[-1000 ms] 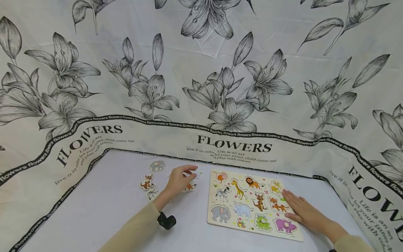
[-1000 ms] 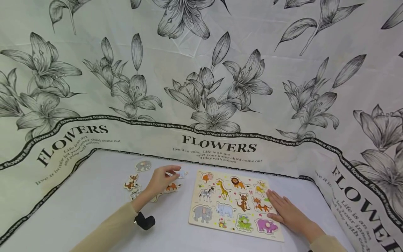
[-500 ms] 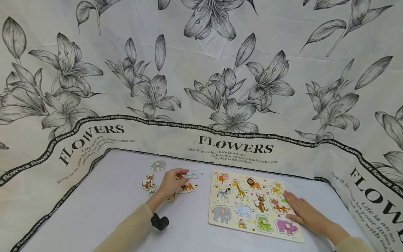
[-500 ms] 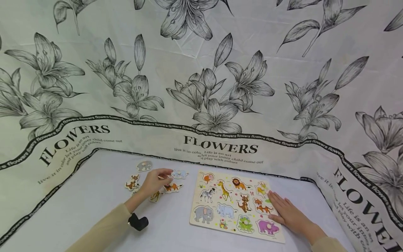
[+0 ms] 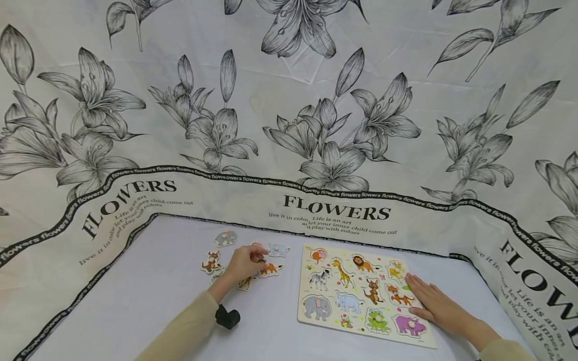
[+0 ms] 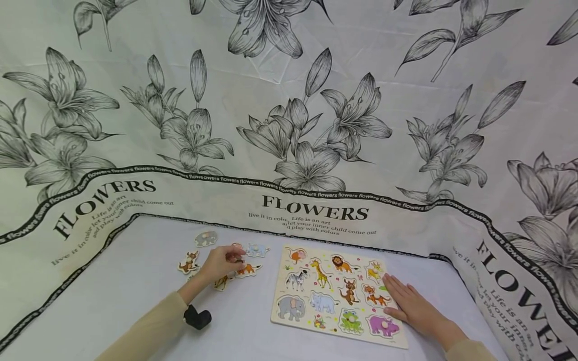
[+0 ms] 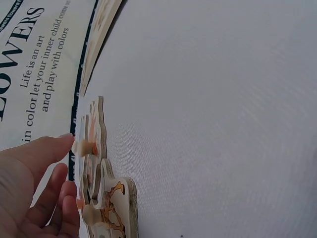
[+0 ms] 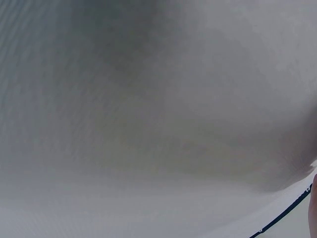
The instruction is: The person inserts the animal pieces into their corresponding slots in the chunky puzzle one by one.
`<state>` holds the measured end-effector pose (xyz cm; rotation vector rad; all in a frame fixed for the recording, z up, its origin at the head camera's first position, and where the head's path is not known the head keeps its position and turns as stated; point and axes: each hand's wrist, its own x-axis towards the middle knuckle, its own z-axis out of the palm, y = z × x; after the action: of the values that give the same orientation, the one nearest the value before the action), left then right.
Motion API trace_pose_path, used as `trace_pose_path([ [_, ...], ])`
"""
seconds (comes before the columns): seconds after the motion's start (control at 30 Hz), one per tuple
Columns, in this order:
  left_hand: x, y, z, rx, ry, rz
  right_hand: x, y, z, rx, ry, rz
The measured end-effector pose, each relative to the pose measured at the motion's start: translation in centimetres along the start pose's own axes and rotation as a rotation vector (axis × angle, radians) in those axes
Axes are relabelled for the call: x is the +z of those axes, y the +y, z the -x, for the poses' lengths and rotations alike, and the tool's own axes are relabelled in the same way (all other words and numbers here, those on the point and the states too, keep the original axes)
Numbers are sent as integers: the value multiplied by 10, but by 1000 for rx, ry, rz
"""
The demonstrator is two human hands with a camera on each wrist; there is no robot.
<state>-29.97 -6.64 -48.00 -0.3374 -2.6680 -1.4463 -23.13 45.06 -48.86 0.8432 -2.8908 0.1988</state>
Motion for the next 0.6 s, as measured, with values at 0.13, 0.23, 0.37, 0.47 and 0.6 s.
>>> trace_pose_path([
  [0.13,-1,-3,-2,2,-23,-13,0,0,0,-11,11,6],
  [0.23,-2,-5,-5,9,-52,-29,-1,0,0,-17,16,6],
  [0.37,-3,-6,-8,5,-98,-38,-1,-1,0,-15,14,4],
  [0.47,-3,-4,-8,3,-126,-48,0,-2,0,-12,18,4],
  [0.6,-3,0,-8,-18,-146,-55,1,-2,1,-9,26,6],
])
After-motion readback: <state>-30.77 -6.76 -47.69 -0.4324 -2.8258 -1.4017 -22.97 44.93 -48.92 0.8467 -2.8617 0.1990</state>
